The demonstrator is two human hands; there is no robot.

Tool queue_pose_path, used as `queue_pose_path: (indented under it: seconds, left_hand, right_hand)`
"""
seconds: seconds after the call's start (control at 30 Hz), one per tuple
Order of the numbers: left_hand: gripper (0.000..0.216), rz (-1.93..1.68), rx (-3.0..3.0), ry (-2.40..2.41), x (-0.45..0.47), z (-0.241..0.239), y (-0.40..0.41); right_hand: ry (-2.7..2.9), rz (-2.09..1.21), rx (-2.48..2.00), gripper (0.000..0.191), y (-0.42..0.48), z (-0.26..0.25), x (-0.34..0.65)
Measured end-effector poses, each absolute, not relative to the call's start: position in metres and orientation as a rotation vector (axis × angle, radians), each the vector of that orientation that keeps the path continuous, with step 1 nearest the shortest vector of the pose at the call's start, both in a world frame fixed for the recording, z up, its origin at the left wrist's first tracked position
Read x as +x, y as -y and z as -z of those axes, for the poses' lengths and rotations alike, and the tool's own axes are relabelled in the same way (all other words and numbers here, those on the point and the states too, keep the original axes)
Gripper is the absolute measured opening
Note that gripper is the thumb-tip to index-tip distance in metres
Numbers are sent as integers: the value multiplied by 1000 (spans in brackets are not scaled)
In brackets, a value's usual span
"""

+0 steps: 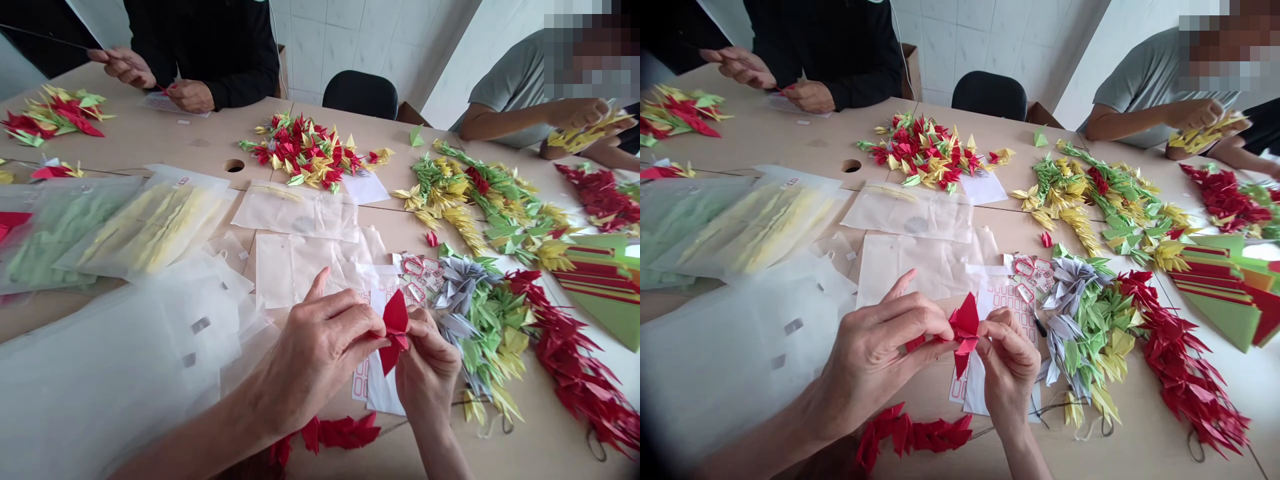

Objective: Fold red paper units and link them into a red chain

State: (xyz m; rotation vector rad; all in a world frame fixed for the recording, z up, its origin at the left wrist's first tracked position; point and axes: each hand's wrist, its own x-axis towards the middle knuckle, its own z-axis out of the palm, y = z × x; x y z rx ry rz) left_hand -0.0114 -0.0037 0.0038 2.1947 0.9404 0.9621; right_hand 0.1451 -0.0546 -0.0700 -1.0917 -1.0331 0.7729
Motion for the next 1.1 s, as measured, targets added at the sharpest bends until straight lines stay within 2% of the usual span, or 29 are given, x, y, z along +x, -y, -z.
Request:
queue_pose_path:
  seconds: [0.27,0.63,0.87,1.1]
  left_hand:
    - [13,-939,2111,-961,-12,-8,5]
    - [9,-920,2059,-930,-14,-10,5]
    - [10,-915,2081,-927,-13,-10,4]
    - [8,-934,2109,-952,-13,-9,5]
  right_hand:
    - [1043,-730,-1089,10,54,69,144]
    - [1232,-414,-1117,22,52,62,149]
    - [1329,-335,-1135,24,50,60,154]
    - [1361,-381,-1178,13,50,59,156]
